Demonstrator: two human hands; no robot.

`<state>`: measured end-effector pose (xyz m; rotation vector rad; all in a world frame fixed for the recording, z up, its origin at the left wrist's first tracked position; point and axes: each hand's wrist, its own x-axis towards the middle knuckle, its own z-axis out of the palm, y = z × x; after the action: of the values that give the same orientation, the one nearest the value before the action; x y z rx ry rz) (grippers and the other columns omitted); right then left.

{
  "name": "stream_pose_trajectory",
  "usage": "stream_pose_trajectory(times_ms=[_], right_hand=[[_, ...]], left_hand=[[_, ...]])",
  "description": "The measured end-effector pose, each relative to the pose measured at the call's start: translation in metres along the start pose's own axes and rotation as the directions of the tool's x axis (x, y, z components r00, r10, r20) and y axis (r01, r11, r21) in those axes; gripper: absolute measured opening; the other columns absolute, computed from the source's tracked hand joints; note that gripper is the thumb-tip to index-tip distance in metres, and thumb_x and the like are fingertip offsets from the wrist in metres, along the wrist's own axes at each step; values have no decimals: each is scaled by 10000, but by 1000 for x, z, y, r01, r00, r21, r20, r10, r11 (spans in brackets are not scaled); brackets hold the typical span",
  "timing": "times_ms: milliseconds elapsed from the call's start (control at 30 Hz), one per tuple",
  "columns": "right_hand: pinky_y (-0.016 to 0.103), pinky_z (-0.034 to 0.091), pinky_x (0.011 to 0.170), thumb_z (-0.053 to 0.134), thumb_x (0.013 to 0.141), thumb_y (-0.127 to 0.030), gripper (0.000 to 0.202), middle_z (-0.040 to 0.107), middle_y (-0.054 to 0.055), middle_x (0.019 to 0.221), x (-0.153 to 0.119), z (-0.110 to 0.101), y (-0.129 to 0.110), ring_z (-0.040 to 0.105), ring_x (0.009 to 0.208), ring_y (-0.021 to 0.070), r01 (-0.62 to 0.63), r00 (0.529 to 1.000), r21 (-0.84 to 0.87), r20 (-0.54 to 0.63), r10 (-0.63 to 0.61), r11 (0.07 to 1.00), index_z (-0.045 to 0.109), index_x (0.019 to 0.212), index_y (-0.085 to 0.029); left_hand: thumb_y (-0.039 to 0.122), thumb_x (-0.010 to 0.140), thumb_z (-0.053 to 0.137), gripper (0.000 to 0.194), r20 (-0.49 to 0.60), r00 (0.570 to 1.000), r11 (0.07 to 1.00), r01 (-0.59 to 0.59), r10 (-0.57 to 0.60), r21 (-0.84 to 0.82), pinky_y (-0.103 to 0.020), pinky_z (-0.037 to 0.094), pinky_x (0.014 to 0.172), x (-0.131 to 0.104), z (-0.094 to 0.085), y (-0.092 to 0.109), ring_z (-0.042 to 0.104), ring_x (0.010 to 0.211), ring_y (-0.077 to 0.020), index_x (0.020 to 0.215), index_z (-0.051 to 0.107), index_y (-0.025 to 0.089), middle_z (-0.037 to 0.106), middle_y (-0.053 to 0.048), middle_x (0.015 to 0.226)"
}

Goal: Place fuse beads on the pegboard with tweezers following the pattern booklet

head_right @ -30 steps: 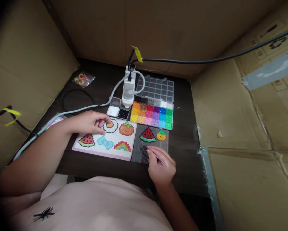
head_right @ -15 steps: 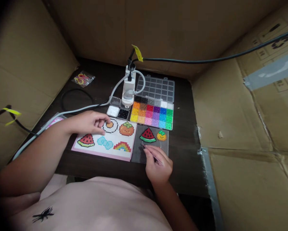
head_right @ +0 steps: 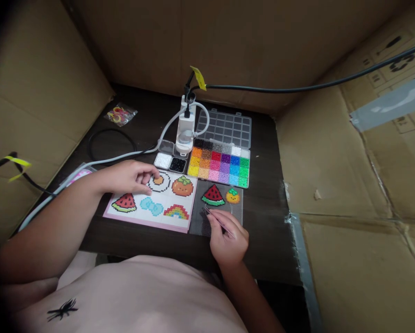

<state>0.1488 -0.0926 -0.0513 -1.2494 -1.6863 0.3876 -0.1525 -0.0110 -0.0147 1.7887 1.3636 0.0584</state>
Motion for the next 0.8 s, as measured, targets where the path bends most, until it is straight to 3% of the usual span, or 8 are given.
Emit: stream_pose_trajectory(times_ms=[633,733,800], right_hand=[[319,578,644,669,759,-97,119,727,44,769,-1,-1,-2,690,687,179,-26,999,2,-25,26,1000,724,797,-196],[326,575,654,681,750,-96,110,725,50,768,13,-13,-5,691,697,186,-27,996,-17,-83,26,999,729,781,-189],[336,569,672,694,745,-111,84,724,59,772,32,-25,-2,690,708,191,-43,982,-61,-189,31,997,735,777,-177]], left_hand=[[359,655,688,381,-8,1000,1000,-15,15,2,-222,354,565,0,1,-3,508,608,-108,1000,637,204,577,30,738],[367,655,684,370,-6,1000,1000,-18,18,-2,-221,352,564,0,1,-3,511,608,-112,987,639,209,579,31,725],[371,660,677,359,-8,1000,1000,-15,15,-2,-222,351,561,1,1,-3,511,609,-116,980,639,213,575,32,715]])
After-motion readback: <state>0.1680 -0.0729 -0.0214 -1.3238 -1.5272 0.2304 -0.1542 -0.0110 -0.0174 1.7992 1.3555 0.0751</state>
